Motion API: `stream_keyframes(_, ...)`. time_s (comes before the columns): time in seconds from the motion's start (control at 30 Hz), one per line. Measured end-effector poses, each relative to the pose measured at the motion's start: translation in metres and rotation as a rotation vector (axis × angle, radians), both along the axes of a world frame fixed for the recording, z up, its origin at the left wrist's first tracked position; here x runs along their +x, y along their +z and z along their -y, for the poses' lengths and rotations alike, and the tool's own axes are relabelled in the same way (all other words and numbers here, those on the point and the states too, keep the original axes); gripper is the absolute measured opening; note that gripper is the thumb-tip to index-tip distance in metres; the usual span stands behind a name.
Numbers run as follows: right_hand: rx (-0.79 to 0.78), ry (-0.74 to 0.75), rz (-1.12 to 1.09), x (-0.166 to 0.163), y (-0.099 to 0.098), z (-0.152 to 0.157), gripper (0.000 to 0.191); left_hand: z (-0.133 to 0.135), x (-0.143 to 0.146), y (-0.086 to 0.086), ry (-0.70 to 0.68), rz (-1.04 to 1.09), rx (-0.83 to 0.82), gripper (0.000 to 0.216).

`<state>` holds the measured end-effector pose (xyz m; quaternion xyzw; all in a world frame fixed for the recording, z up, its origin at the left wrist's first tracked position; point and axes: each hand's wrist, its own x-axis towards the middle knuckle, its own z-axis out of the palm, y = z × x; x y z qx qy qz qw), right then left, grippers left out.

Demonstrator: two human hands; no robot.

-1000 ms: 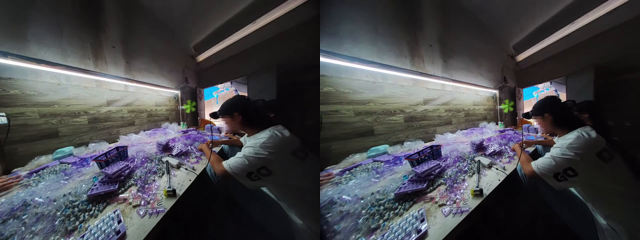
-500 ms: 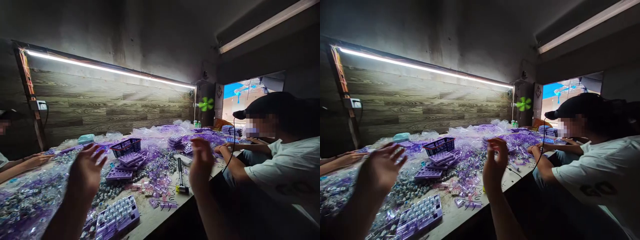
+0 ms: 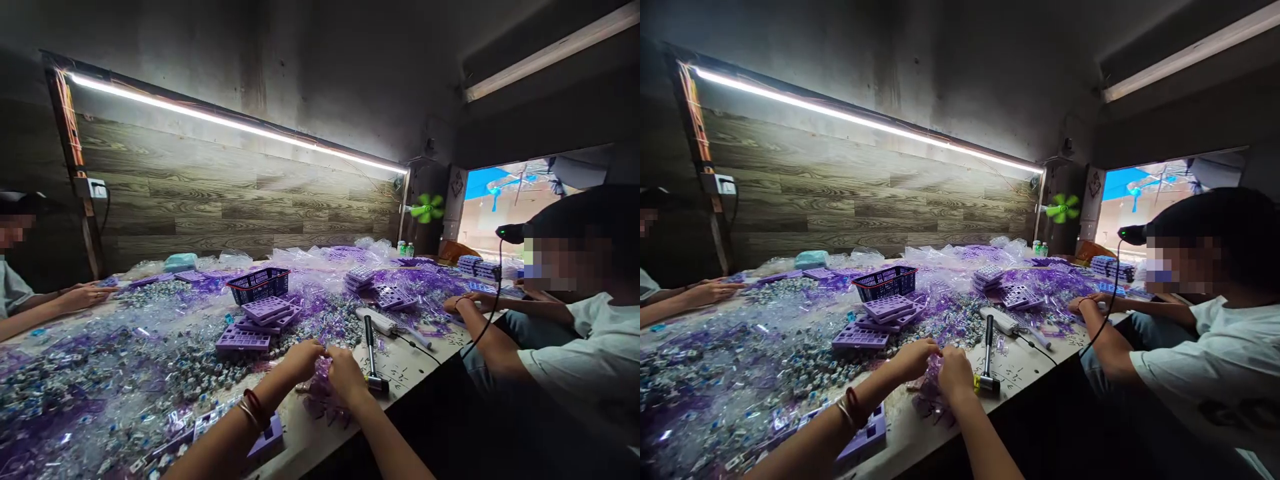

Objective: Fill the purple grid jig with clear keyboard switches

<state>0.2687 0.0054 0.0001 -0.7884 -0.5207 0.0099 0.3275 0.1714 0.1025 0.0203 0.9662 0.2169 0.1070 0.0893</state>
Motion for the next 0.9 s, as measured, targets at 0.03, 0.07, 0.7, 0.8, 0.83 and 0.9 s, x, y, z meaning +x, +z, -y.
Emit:
stream_keyframes(0.03,-0.014,0.010,0.006,-0.001,-0.002,-0.002,0.047,-0.001,-0.002,-0.001,-0.006,-0.048,0.021,0.042)
stream_keyframes(0.07,-0.024,0.017,0.012,-0.001,-0.004,-0.005,0.047,-0.003,-0.005,-0.001,-0.010,-0.085,0.039,0.041)
stream_keyframes(0.7,-0.037,-0.035,0.039,0.007,-0.016,-0.016,0.040,-0.004,-0.010,0.009,0.077,-0.186,0.119,0.028)
stream_keyframes(0.8,-0.002,-0.053,0.018,0.011,-0.013,-0.010,0.045,-0.003,-0.007,0.009,0.113,-0.182,0.117,0.028)
stream_keyframes(0.83,0.007,-0.062,0.010,0.012,-0.012,-0.008,0.046,-0.004,-0.006,0.009,0.125,-0.180,0.116,0.027)
stream_keyframes(0.9,0.023,-0.077,-0.008,0.013,-0.011,-0.004,0.048,-0.007,-0.005,0.010,0.154,-0.182,0.118,0.026)
